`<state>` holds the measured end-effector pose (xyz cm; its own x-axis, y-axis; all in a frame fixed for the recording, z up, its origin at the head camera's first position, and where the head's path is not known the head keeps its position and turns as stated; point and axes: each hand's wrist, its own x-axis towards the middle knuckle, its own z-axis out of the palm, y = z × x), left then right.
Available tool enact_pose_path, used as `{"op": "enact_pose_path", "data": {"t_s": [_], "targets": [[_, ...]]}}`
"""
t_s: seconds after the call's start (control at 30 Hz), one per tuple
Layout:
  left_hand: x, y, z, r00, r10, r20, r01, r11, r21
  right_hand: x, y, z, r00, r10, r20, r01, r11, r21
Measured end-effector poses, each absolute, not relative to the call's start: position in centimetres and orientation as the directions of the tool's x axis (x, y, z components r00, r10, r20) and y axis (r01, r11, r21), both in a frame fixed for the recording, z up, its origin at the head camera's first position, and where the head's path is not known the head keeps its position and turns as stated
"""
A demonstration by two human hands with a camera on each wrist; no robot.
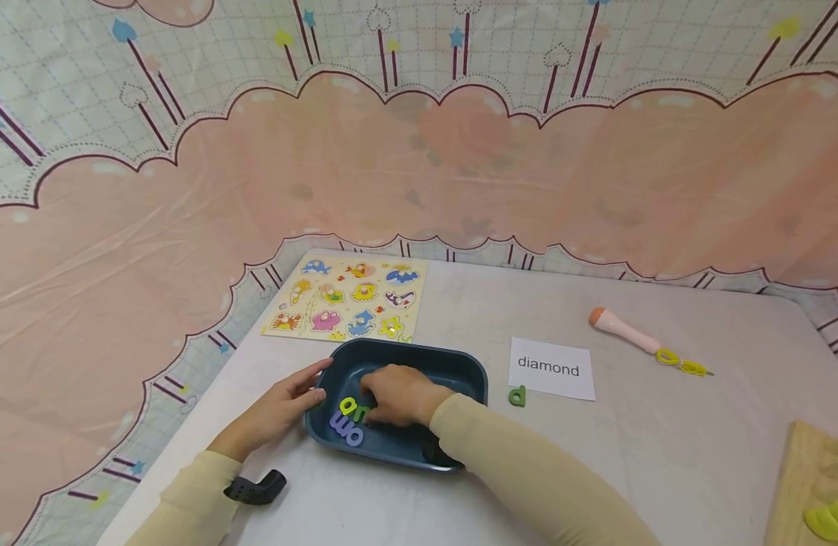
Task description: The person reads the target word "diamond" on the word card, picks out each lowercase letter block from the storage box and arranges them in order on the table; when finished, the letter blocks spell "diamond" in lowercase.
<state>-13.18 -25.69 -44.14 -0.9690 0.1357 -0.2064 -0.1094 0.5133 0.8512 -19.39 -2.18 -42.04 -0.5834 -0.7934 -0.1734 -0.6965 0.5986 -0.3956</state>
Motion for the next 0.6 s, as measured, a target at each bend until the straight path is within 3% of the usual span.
{"op": "enact_pose_path", "data": {"t_s": [0.6], "targets": [[-13.11, -25.61, -44.08, -0.969, 0.131, -0.208, -0.112, 0.515, 0.85, -19.55, -2.14, -42.06, -0.59, -0.785, -0.19, -0.683, 0.61, -0.401]]}}
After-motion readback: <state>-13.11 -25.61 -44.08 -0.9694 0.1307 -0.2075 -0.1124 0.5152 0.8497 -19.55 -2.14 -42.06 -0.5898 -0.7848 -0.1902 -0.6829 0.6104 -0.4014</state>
